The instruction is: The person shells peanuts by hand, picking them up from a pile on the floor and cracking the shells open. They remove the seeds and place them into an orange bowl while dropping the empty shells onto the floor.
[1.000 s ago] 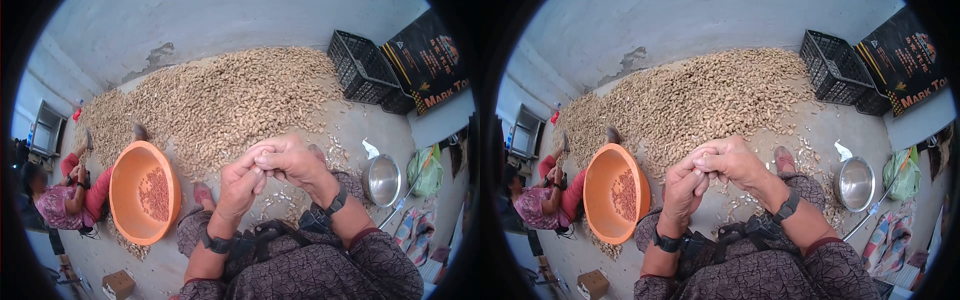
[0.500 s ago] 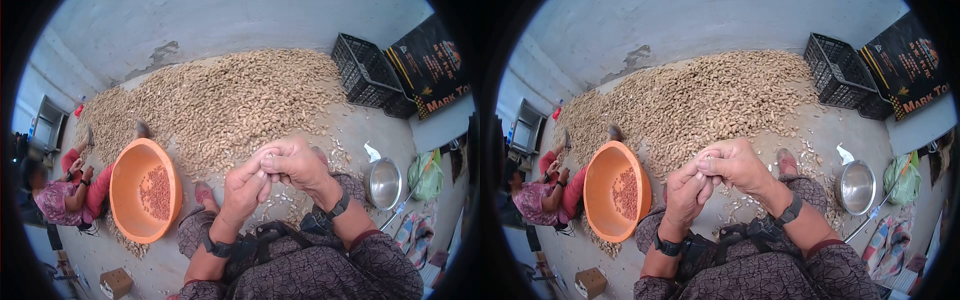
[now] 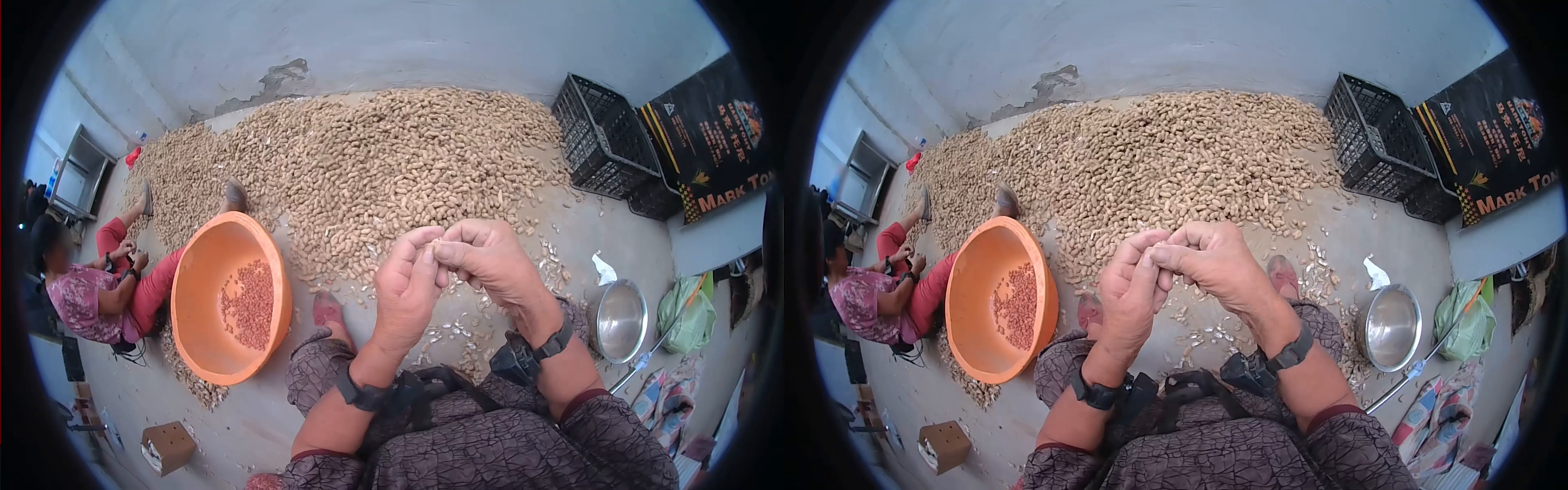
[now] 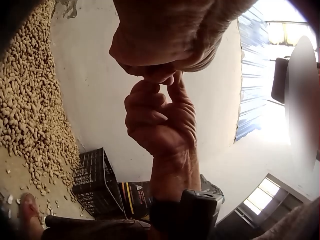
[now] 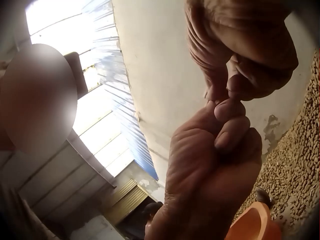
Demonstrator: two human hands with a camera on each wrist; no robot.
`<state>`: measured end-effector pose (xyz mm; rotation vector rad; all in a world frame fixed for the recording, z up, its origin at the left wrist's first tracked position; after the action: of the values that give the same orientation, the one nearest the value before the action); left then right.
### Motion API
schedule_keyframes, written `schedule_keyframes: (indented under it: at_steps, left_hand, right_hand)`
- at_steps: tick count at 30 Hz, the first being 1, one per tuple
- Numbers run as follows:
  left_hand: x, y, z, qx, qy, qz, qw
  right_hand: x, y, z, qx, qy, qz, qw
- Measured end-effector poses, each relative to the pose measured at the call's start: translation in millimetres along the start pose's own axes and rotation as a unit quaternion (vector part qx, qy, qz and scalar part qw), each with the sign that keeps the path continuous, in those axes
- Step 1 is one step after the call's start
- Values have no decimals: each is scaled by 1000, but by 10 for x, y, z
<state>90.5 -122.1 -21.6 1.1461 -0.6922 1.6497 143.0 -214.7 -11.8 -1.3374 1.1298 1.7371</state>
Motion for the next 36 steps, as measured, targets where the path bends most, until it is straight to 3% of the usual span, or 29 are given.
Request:
schedule_keyframes:
  at_steps: [5, 7, 12, 14, 15, 17, 18, 20, 29, 32, 34, 35, 36]
  left_hand:
    - [-99, -9, -51, 25, -61, 39, 997]
    - [-158, -19, -92, 54, -55, 47, 996]
    - [-215, -47, -183, 110, -16, 51, 992]
    - [-225, -75, -260, 142, -142, 104, 974]
    - [-175, -67, -264, 147, -140, 105, 974]
    - [-231, -56, -204, 104, 67, -42, 991]
    - [-234, -57, -210, 105, 67, -41, 991]
    - [-305, -57, -137, 67, 213, -104, 969]
    - [-195, -57, 10, -64, 211, -148, 964]
    - [-295, -69, 12, -50, 188, -176, 965]
    - [-342, -9, -10, -41, 173, -181, 967]
    - [-362, 3, -21, -36, 157, -183, 970]
    - [-362, -10, -28, -35, 158, -184, 969]
  right_hand:
    - [123, -50, 37, -5, -40, 23, 999]
    - [103, -74, 64, -1, -62, -45, 997]
    - [150, -54, 119, 12, -35, -63, 997]
    - [176, -33, 137, 25, -23, -71, 997]
    - [177, -21, 136, 37, -20, -89, 995]
    - [149, -5, 138, 48, -17, -106, 993]
    - [138, 8, 153, 33, -48, -80, 995]
    - [129, 4, 146, 19, -79, -57, 995]
    - [125, -3, 29, 14, -74, 15, 997]
    - [54, 18, 11, 21, -68, -24, 997]
    - [-70, 127, 9, 63, 10, -142, 988]
    - [-16, 133, -2, 64, 11, -141, 988]
    - [-31, 129, -25, 90, 95, -204, 970]
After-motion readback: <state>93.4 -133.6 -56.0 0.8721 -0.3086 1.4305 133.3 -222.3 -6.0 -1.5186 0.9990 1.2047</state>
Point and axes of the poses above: each hand's wrist, its own y-axis away from the middle knuckle, its own z-axis out of the palm, x = y × z, the point moved 7 cm from there along -y, towards the middle knuckle, and after that the axes turned 10 degrees about x, right-handed, at the moved point
